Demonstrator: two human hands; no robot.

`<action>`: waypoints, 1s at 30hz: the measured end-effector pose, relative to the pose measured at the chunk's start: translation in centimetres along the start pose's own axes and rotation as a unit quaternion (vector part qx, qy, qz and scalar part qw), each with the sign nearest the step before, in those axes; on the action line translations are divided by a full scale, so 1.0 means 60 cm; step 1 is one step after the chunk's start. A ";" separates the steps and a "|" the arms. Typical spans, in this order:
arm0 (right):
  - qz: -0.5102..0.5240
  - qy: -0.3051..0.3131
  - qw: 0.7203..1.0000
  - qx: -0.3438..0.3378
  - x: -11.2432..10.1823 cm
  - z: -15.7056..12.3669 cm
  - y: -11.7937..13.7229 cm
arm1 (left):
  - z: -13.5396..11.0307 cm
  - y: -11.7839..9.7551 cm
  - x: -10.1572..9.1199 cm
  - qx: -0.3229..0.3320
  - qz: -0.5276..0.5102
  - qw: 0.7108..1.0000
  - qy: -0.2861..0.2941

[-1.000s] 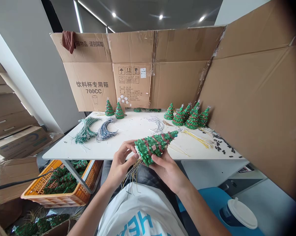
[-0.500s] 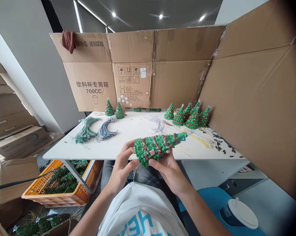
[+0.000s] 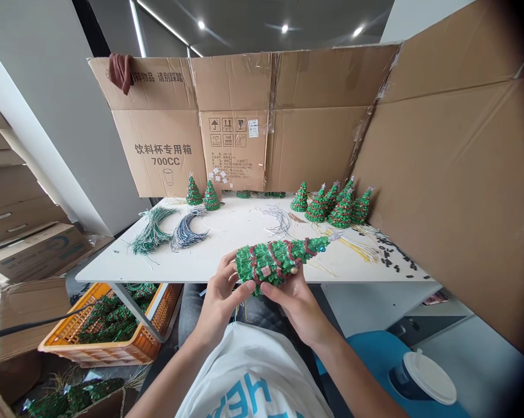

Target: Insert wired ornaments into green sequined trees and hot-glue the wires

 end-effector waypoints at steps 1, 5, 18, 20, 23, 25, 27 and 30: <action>0.000 -0.003 1.000 -0.001 0.002 -0.001 0.001 | 0.000 -0.001 0.001 0.002 0.004 1.000 -0.002; -0.004 -0.011 1.000 0.003 0.007 -0.003 0.003 | 0.000 -0.003 0.002 0.007 0.027 1.000 -0.006; 0.012 -0.017 0.999 0.026 -0.001 -0.003 -0.003 | -0.001 -0.007 -0.005 0.026 0.107 0.994 -0.011; 0.037 -0.015 0.998 0.044 -0.007 -0.002 -0.005 | -0.001 -0.008 -0.015 0.038 0.121 0.992 -0.022; 0.090 0.017 0.993 0.080 -0.020 0.006 -0.011 | 0.000 -0.013 -0.037 0.050 0.128 0.989 -0.050; 0.115 0.056 0.985 0.115 -0.028 0.016 -0.017 | 0.004 -0.019 -0.052 0.035 0.127 0.989 -0.062; 0.121 0.090 0.977 0.152 -0.037 0.026 -0.028 | 0.011 -0.024 -0.065 0.015 0.114 0.992 -0.056; 0.117 0.118 0.967 0.193 -0.048 0.041 -0.050 | 0.021 -0.025 -0.074 0.000 0.114 0.993 -0.004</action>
Point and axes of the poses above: each hand's wrist, its own z-axis towards the middle knuckle, its own x-axis out of the palm, y = z × x, the point moved 3 cm from there along z, towards the middle knuckle, and after that the axes turned 1 degree about y, right-handed, at the moved point
